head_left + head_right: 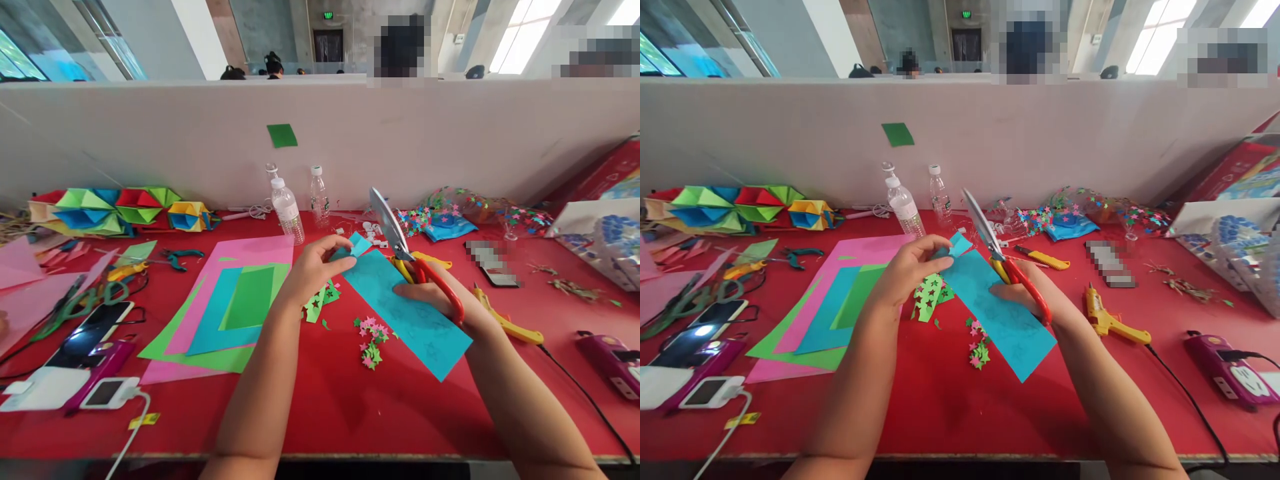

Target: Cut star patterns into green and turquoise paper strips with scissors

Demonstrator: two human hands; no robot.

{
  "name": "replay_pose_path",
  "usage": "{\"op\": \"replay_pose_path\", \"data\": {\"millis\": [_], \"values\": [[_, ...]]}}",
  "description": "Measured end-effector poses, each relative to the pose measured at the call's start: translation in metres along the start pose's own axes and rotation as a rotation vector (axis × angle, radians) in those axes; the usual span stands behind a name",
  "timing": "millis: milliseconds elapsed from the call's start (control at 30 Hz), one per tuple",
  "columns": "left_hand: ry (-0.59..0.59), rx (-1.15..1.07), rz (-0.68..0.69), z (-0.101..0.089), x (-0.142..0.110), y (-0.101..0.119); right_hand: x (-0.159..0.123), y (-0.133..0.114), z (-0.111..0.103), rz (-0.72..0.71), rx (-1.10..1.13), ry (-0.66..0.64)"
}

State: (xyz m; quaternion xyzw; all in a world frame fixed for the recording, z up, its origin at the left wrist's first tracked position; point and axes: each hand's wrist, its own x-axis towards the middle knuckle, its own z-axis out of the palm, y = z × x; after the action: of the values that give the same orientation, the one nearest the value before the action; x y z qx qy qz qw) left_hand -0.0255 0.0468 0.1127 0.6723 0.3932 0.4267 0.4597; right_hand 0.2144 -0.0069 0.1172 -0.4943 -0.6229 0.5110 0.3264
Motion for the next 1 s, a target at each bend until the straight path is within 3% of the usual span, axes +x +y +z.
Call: {"op": "replay_pose_path", "data": {"millis": [167, 333, 433, 600, 667, 867, 1000], "values": [[-0.022, 0.120, -0.028, 0.000, 0.002, -0.001, -0.004, -0.010, 0.001, 0.027, -0.080, 0.000], [0.028, -0.055, -0.045, 0.014, 0.002, -0.003, -0.003, -0.007, 0.000, 0.019, -0.114, -0.047], [0.132, -0.201, -0.070, 0.017, 0.004, -0.007, -0.004, -0.005, -0.004, 0.001, -0.156, -0.068], [0.346, -0.351, -0.040, 0.002, 0.007, -0.006, 0.008, 0.008, -0.015, -0.009, -0.244, -0.066], [0.287, -0.353, -0.041, -0.002, 0.007, -0.004, 0.020, 0.020, -0.021, 0.027, -0.287, 0.021], [0.153, -0.244, -0.032, 0.004, 0.004, 0.001, 0.055, 0.061, -0.034, 0.099, -0.332, 0.121], [0.050, -0.210, -0.062, 0.005, 0.003, 0.005, 0.053, 0.054, -0.032, 0.213, -0.405, 0.264]]}}
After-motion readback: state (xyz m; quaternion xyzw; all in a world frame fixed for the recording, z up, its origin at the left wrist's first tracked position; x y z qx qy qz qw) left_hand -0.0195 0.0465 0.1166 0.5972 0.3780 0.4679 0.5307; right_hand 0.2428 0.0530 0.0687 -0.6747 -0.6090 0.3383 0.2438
